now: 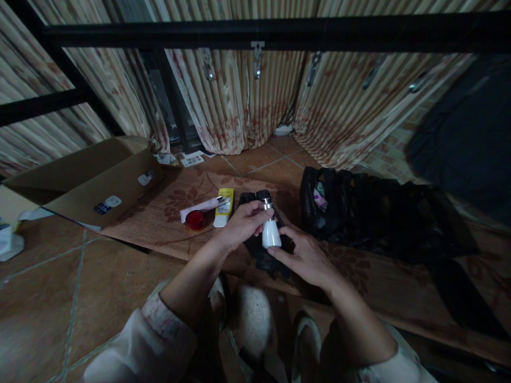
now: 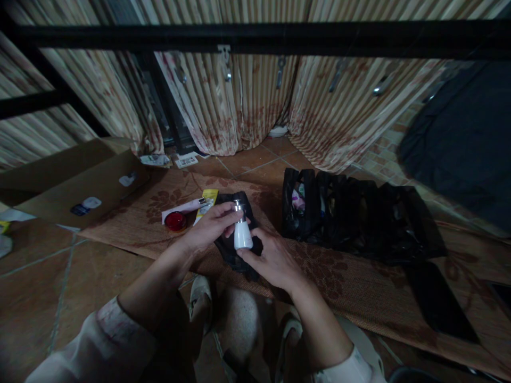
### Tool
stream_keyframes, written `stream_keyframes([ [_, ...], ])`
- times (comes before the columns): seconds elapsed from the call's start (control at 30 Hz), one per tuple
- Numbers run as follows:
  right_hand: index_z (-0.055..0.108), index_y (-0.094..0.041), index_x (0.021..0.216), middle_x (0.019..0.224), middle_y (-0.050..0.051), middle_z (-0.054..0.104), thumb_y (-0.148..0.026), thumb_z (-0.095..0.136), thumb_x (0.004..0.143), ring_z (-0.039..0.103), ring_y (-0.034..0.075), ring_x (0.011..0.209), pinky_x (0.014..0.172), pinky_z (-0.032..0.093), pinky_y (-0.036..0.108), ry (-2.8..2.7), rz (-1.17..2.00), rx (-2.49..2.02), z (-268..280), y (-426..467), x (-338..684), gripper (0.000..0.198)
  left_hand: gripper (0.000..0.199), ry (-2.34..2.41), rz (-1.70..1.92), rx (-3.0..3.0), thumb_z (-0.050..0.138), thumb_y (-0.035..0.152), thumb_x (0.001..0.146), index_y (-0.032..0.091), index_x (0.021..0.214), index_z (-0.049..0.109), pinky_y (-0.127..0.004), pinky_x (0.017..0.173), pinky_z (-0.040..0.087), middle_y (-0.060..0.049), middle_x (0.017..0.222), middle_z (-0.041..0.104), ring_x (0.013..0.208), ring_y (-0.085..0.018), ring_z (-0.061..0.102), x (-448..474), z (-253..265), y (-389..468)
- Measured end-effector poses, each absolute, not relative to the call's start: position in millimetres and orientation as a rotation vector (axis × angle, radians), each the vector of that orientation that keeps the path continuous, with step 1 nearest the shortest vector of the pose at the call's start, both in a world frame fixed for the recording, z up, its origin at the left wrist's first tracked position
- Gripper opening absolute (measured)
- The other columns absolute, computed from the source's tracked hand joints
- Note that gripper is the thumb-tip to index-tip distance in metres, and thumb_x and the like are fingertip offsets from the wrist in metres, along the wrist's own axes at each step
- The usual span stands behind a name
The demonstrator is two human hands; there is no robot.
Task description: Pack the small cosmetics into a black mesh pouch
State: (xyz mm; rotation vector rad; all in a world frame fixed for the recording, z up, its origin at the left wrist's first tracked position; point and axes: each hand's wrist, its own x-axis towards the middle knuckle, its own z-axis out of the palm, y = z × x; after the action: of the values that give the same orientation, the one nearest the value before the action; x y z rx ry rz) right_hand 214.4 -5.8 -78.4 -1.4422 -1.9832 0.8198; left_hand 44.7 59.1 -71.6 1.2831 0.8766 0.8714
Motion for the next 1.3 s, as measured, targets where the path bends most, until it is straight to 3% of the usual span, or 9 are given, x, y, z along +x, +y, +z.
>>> stream_keyframes([
  [0.2, 0.062, -0.023, 0.096, 0.090, 0.002, 0.066, -0.037, 0.063, 0.081, 0.060, 0.018, 0.080, 0.071, 0.042, 0.030, -1.989, 0.836, -1.475, -77.7, -6.1, 214.3, 0.021, 0.027, 0.882, 0.875, 1.283, 0.064, 0.041, 0.079, 0.014, 0.079, 0.058, -0.018, 0.041, 0.031, -0.001, 0.073, 0.065, 0.043, -0.003, 0.042, 45.0, -71.4, 58.9],
  [0.7, 0.061, -0.022, 0.096, 0.090, 0.001, 0.065, -0.037, 0.063, 0.081, 0.061, 0.019, 0.083, 0.073, 0.043, 0.030, -1.969, 0.857, -1.463, -78.1, -6.2, 213.9, 0.021, 0.026, 0.891, 0.864, 1.291, 0.064, 0.040, 0.079, 0.014, 0.079, 0.058, -0.018, 0.041, 0.031, 0.001, 0.067, 0.060, 0.044, -0.004, 0.041, 45.2, -69.9, 58.5],
  [1.3, 0.061, -0.022, 0.096, 0.083, -0.001, 0.062, -0.039, 0.061, 0.081, 0.053, 0.013, 0.063, 0.057, 0.036, 0.025, -1.987, 0.848, -1.503, -77.2, -7.0, 213.3, 0.023, 0.027, 0.894, 0.859, 1.297, 0.063, 0.040, 0.079, 0.014, 0.078, 0.059, -0.018, 0.041, 0.031, -0.002, 0.074, 0.065, 0.044, -0.004, 0.042, 45.4, -69.6, 58.2],
])
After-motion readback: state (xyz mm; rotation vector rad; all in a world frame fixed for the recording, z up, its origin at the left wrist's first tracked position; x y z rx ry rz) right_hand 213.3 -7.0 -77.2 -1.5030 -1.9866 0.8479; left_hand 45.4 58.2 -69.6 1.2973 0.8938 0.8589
